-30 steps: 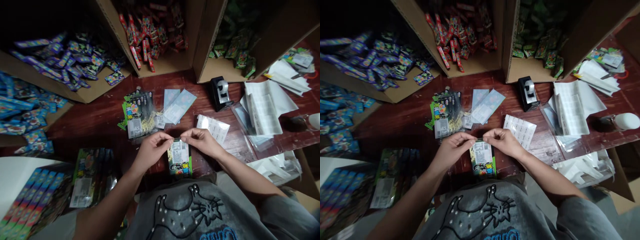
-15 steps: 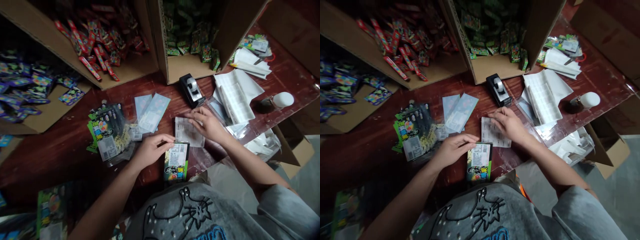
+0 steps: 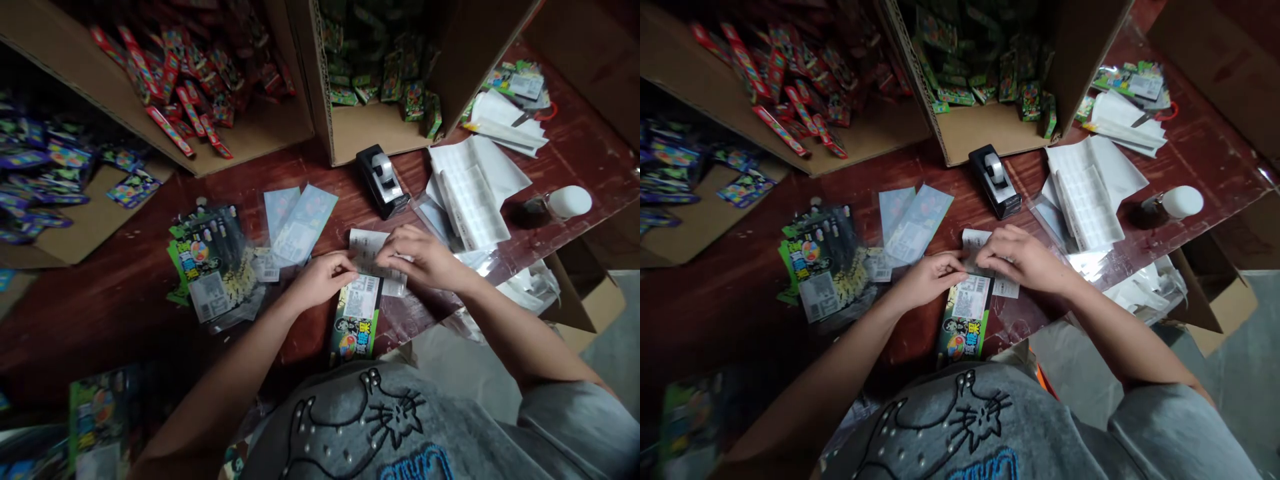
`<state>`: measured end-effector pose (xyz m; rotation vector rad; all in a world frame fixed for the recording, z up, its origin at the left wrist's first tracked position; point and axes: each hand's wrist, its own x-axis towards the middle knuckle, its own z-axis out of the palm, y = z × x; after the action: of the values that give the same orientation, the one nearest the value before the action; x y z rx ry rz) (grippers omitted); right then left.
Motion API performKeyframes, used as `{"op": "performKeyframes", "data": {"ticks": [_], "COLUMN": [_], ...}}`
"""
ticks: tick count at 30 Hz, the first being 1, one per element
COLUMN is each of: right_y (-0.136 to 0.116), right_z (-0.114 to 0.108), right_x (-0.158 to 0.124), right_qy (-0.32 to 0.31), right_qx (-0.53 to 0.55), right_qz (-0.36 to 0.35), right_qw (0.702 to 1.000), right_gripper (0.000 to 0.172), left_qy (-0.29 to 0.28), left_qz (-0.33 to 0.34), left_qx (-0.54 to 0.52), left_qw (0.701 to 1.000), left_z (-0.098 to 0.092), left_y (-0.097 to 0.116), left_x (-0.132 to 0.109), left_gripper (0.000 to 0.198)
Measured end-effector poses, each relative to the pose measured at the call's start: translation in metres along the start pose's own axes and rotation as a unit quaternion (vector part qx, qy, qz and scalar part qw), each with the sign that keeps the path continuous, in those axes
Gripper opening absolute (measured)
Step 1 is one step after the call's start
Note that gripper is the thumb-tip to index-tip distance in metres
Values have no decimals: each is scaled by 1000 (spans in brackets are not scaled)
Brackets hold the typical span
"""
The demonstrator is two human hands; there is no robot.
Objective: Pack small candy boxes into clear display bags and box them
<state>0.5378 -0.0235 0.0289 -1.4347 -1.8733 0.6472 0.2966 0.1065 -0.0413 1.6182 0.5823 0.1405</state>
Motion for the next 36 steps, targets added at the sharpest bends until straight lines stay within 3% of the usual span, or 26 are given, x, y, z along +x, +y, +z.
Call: {"op": "performKeyframes", "data": {"ticks": [2,6,9,13,17,21,23,26,29,32,34,36], "right_y": [-13,-19,-17,-24,-37,-43,-43,-39,-34,-35,-37,-39], "right_z": [-1,19,40,56,72,84,83,78,87,108,119,124], "right_x": [1,14,23,21,9,10,11,5,-8,-11,-6,2], "right_qy": [8,-76,-110,-42,1,-10,-17,70,178,198,233,249], "right_qx": [148,312,264,71,-90,-91,-57,23,127,224,249,249], "right_qz": [48,110,108,57,16,30,15,28,102,141,148,140], "right_qw": [988,941,952,995,996,995,998,997,970,944,928,925], "right_gripper": [12,35,45,57,50,75,82,85,84,86,81,77], "left_qy": [1,-4,7,35,55,66,82,190,376,444,430,387], "left_qz": [-7,-28,-22,-9,7,3,3,6,46,64,38,8], "left_qx": [-22,-64,-73,-73,-83,-57,-41,-42,-109,-177,-175,-126], "left_qw": [1000,998,997,997,995,996,996,981,919,876,885,913], "left_z": [-4,-8,-9,-12,-13,-12,-21,-46,-63,-48,-28,-8], "left_y": [11,32,35,26,19,20,22,22,14,-4,-16,-24], "left_x": [-13,-34,-42,-50,-57,-62,-68,-90,-120,-145,-156,-163], "left_gripper": [17,21,20,19,22,30,33,35,58,73,67,48]}}
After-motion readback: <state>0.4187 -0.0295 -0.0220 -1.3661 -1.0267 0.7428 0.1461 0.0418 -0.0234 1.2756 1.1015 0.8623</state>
